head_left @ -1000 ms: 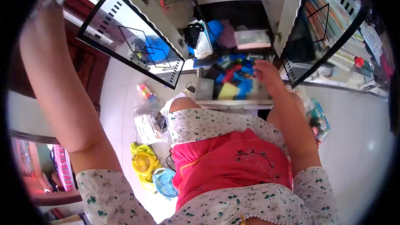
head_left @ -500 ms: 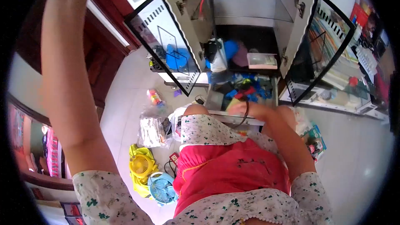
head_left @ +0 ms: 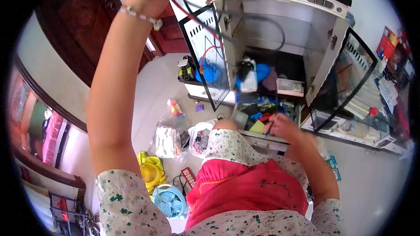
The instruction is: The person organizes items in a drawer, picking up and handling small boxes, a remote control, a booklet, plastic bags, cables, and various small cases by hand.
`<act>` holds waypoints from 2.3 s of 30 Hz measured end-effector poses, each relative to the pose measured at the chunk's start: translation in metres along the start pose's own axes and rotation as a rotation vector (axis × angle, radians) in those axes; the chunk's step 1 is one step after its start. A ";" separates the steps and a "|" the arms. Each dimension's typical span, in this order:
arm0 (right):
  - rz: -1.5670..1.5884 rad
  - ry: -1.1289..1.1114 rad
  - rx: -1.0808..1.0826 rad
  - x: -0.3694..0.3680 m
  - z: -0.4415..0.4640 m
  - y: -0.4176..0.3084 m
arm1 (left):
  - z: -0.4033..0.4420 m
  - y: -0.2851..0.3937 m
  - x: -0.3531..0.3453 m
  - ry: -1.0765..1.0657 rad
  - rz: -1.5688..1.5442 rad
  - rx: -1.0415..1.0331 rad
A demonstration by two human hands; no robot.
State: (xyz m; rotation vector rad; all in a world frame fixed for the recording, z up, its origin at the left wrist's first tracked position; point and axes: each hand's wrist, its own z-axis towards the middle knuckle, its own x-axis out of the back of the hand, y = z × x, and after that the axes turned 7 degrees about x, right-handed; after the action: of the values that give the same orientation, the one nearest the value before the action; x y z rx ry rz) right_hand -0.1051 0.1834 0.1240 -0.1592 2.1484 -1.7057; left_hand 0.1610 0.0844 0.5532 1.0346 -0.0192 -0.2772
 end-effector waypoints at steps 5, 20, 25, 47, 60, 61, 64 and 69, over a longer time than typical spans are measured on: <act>0.267 0.239 0.249 -0.011 -0.002 -0.105 | -0.022 -0.029 0.000 -0.399 0.079 0.161; 0.134 0.444 0.788 -0.024 0.000 -0.240 | -0.067 -0.071 -0.029 -0.817 0.161 0.525; 0.363 -0.001 0.621 -0.051 0.014 -0.235 | -0.064 -0.092 -0.027 -0.847 0.097 0.492; -0.164 0.014 0.286 -0.124 0.064 -0.176 | -0.145 -0.125 0.193 -0.126 0.381 0.411; -0.262 0.347 -0.103 -0.018 0.054 -0.081 | -0.182 -0.315 0.387 -0.021 1.210 0.539; -0.267 0.370 -0.114 -0.013 0.049 -0.080 | -0.182 -0.332 0.393 0.034 1.342 0.580; -0.282 0.490 -0.214 0.011 0.043 -0.061 | -0.177 -0.365 0.409 0.024 1.589 0.647; -0.289 0.563 -0.278 0.042 0.044 -0.041 | -0.170 -0.370 0.387 -0.113 1.891 0.646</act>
State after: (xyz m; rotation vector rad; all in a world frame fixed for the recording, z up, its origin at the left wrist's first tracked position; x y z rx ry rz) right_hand -0.1337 0.1195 0.1458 -0.0708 2.9002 -1.7455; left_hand 0.4783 -0.0408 0.1073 1.2101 -1.1789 1.4731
